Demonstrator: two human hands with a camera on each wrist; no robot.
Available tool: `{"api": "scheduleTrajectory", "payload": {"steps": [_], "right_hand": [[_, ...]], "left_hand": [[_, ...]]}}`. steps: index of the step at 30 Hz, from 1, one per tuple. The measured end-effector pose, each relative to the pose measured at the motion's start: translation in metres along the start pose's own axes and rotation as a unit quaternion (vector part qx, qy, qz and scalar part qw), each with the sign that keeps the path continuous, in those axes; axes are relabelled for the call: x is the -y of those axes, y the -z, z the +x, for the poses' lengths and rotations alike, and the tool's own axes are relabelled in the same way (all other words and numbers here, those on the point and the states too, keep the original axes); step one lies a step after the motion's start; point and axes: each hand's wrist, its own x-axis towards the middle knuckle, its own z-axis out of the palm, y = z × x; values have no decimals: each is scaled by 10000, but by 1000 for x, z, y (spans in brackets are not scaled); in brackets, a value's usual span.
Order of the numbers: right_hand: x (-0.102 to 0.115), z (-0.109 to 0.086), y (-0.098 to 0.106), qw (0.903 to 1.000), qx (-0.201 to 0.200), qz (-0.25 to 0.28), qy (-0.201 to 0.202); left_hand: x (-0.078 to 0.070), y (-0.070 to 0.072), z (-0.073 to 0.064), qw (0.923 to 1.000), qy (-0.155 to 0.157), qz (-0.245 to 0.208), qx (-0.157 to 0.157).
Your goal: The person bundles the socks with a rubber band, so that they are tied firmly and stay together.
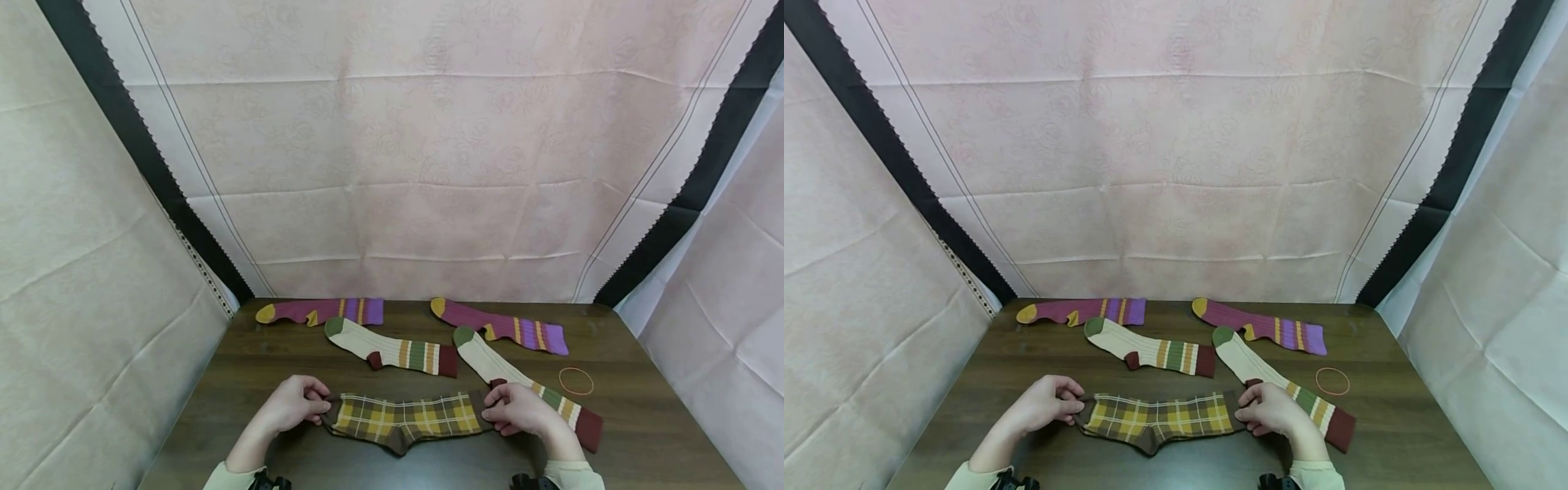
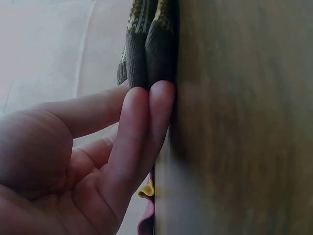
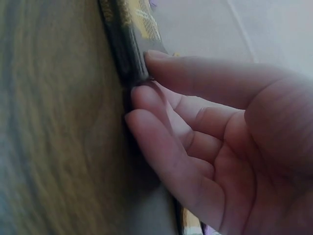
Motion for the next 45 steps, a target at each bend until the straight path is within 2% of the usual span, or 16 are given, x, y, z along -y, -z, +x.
{"api": "scheduleTrajectory", "payload": {"steps": [9, 16, 20, 45], "right_hand": [[4, -1, -2, 9996, -135, -224, -48], [5, -1, -3, 9989, -240, -392, -52], [5, 0, -3, 9985, -262, -473, -44], [1, 2, 0, 9992, -89, -379, 15]], "left_hand": [[-1, -1, 1, 9997, -80, 183, -158], [-1, -1, 2, 9977, -121, 377, -541], [1, -1, 3, 9971, -152, 378, -638], [-1, 2, 2, 9994, -21, 132, -312]]}}
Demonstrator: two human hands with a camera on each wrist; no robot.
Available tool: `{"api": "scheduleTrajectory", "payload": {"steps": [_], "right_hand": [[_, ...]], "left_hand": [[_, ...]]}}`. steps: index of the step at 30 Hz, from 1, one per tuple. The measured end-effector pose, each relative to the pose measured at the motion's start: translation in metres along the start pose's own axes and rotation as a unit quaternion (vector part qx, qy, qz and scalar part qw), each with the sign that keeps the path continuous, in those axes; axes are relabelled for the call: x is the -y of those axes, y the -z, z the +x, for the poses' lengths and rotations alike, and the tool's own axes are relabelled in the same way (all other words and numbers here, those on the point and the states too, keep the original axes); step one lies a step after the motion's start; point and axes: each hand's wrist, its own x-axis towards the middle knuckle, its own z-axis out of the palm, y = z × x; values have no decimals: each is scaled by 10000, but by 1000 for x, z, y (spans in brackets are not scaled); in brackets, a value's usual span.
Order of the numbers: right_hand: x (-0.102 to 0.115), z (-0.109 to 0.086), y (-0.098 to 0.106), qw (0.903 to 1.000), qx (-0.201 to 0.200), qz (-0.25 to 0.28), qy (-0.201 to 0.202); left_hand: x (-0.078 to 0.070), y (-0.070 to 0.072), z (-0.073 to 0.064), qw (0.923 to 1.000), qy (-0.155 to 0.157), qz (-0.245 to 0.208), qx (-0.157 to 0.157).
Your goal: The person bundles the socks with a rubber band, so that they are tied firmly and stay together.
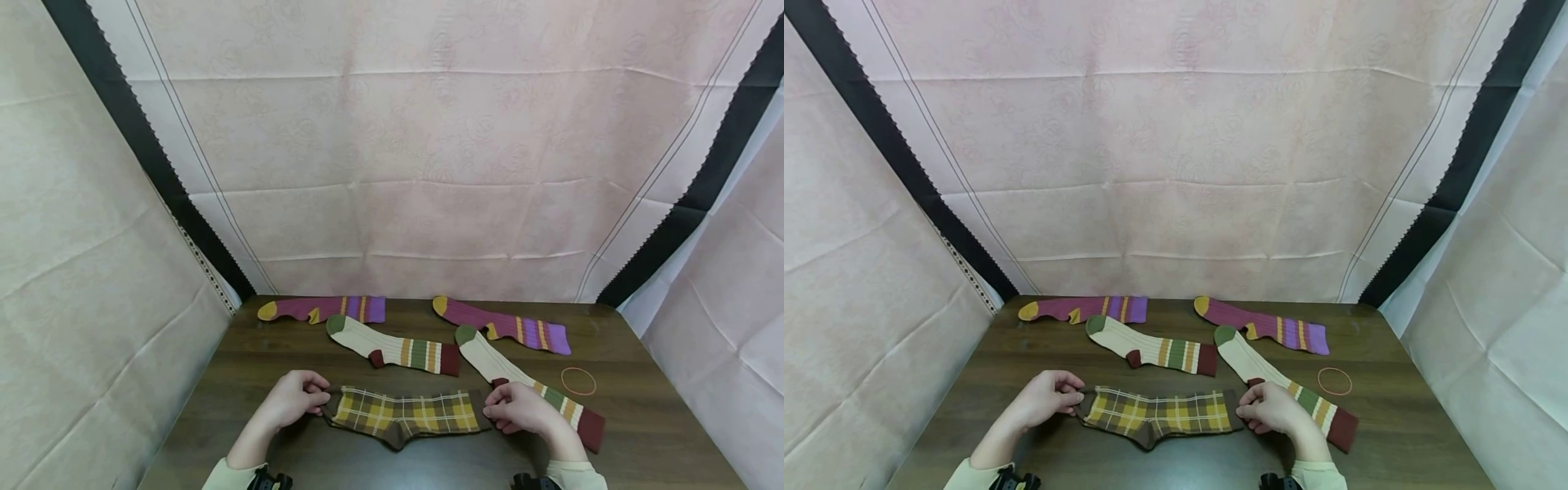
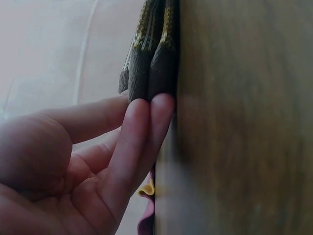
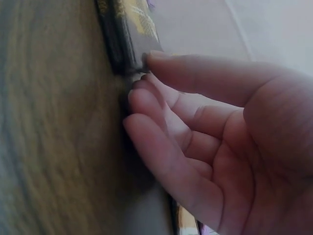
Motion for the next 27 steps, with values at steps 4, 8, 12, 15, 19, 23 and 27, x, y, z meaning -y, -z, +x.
{"api": "scheduleTrajectory", "payload": {"steps": [4, 8, 12, 15, 19, 23, 27], "right_hand": [[0, 0, 2, 9999, 80, 90, 27], [-2, 0, 3, 9998, 132, 146, 38], [-3, 0, 5, 9997, 151, 182, 46], [-2, -2, 7, 9997, 100, 201, 17], [1, -5, 10, 9997, -23, 235, 15], [4, -6, 10, 9990, -110, 387, 167], [7, -5, 10, 9976, -149, 564, 372]], "left_hand": [[0, 0, 0, 10000, 31, 22, -44], [-1, 1, 0, 9999, 60, 50, -73], [-2, 2, 0, 9999, 64, 55, -116], [-3, 3, 0, 9998, 78, 74, -189], [-3, 4, 0, 9993, 87, 186, -313], [-4, 5, 0, 9985, 28, 321, -435], [-5, 5, -1, 9982, -60, 396, -452]]}}
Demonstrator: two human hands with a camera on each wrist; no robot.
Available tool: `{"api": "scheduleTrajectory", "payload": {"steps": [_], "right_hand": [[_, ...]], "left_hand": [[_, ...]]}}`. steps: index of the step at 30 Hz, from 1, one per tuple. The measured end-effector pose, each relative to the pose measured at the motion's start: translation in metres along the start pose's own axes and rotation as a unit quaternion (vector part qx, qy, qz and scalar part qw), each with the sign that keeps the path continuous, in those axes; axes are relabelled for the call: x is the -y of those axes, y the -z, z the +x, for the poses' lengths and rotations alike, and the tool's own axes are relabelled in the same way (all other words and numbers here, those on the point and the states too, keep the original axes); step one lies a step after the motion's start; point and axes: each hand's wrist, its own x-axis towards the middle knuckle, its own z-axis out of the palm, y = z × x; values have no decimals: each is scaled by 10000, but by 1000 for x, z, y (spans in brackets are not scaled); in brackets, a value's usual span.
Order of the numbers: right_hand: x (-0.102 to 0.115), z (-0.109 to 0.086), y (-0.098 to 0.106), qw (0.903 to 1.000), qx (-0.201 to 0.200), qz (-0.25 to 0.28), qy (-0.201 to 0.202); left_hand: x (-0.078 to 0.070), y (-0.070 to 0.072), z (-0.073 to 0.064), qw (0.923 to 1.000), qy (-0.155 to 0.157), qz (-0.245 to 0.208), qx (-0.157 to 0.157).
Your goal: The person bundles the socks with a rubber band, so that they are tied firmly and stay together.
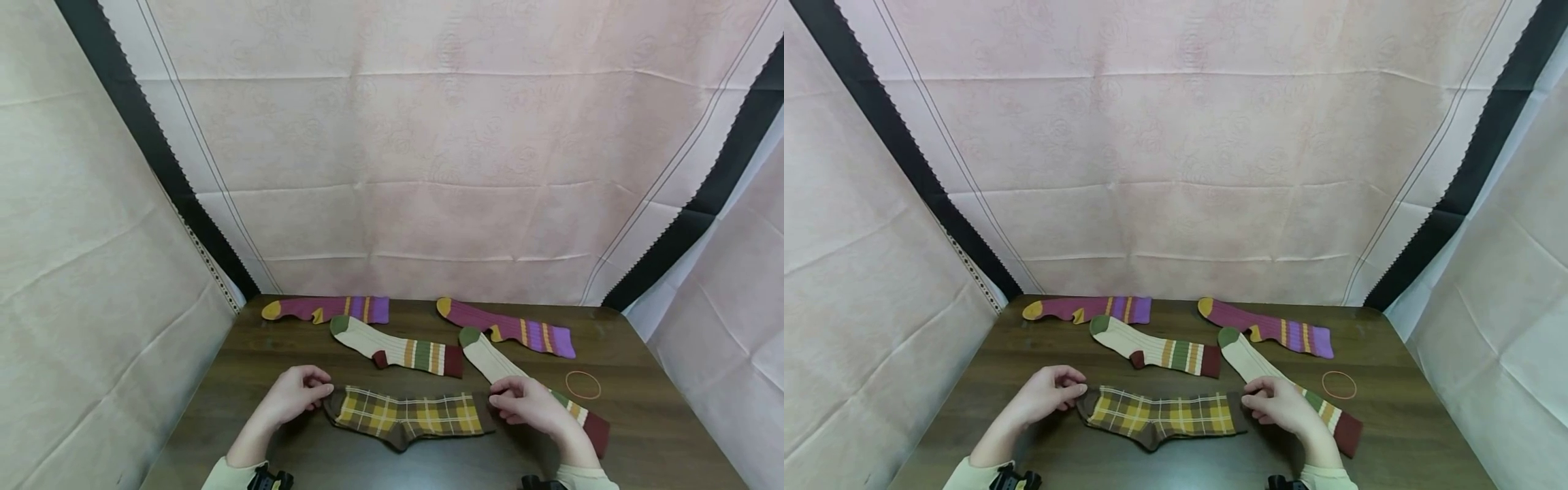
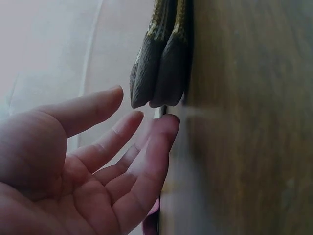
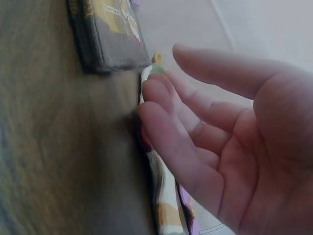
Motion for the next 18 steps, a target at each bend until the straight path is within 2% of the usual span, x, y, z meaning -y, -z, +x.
{"api": "scheduleTrajectory", "payload": {"steps": [8, 18], "right_hand": [[2, 5, -2, 9992, -238, 131, 280], [5, 12, -13, 9961, -564, 303, 601]], "left_hand": [[2, 2, 1, 9998, -180, -29, -82], [0, 3, 3, 9987, -429, -272, 23]]}}
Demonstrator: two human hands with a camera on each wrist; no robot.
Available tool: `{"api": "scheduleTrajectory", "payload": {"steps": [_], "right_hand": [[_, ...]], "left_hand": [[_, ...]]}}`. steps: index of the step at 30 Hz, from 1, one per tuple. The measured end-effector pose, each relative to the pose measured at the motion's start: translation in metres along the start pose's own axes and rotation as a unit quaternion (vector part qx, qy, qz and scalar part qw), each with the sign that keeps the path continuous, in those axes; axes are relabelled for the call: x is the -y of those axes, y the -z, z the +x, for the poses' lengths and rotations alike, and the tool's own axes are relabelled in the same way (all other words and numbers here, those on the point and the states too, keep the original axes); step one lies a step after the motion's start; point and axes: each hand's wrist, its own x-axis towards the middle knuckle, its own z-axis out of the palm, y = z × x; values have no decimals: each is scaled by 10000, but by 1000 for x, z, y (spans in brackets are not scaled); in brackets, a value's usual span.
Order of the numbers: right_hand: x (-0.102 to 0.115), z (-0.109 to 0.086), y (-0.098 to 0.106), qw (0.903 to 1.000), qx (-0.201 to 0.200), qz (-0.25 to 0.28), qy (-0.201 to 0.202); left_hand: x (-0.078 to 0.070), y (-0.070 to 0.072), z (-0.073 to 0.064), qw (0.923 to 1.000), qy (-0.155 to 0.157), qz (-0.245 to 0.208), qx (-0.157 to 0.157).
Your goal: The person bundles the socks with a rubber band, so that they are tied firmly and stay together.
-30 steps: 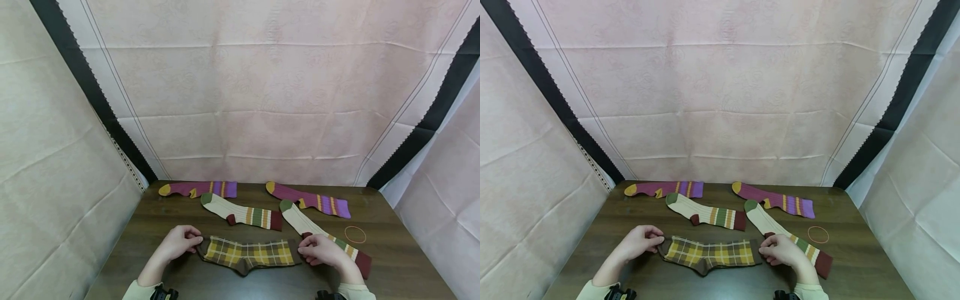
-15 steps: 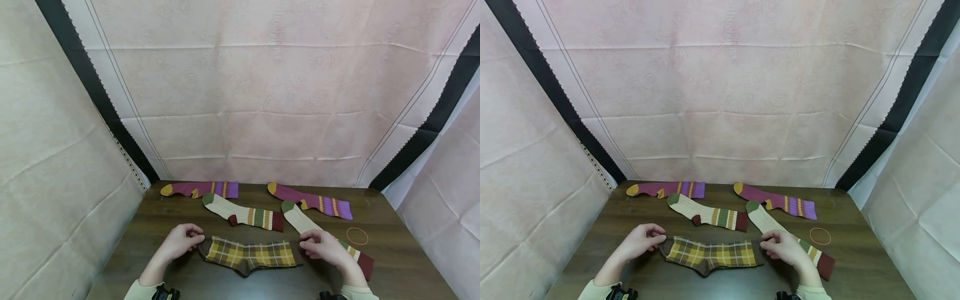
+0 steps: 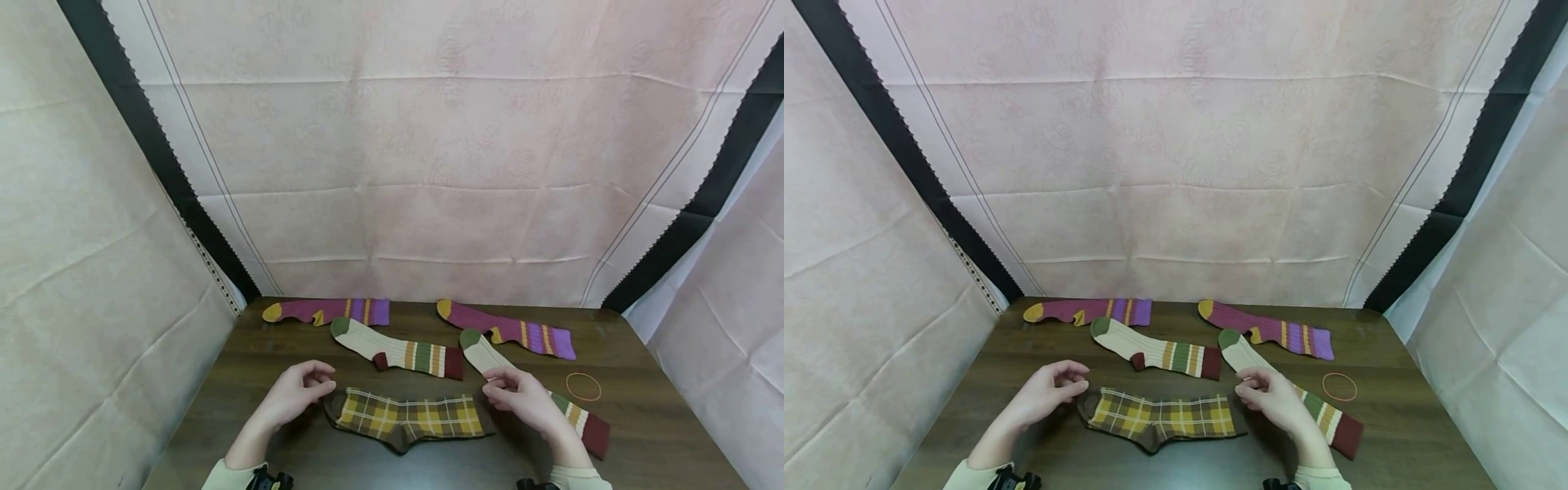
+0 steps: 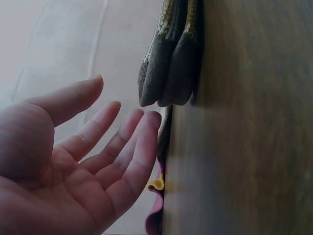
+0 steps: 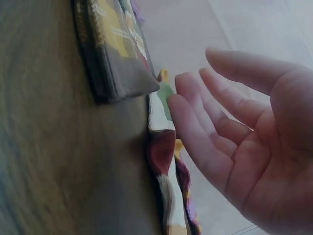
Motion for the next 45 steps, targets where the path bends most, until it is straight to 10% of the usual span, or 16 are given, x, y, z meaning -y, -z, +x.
{"api": "scheduleTrajectory", "payload": {"steps": [13, 30, 45], "right_hand": [[11, 15, -22, 9876, -1167, -1040, 148], [14, 36, -63, 9697, -640, -2126, 1016], [12, 58, -57, 9707, -705, -2152, 801]], "left_hand": [[4, 12, 20, 9999, -93, -34, 47], [10, 19, 57, 9993, 266, 277, -25], [16, 13, 94, 9967, 107, 112, -802]]}}
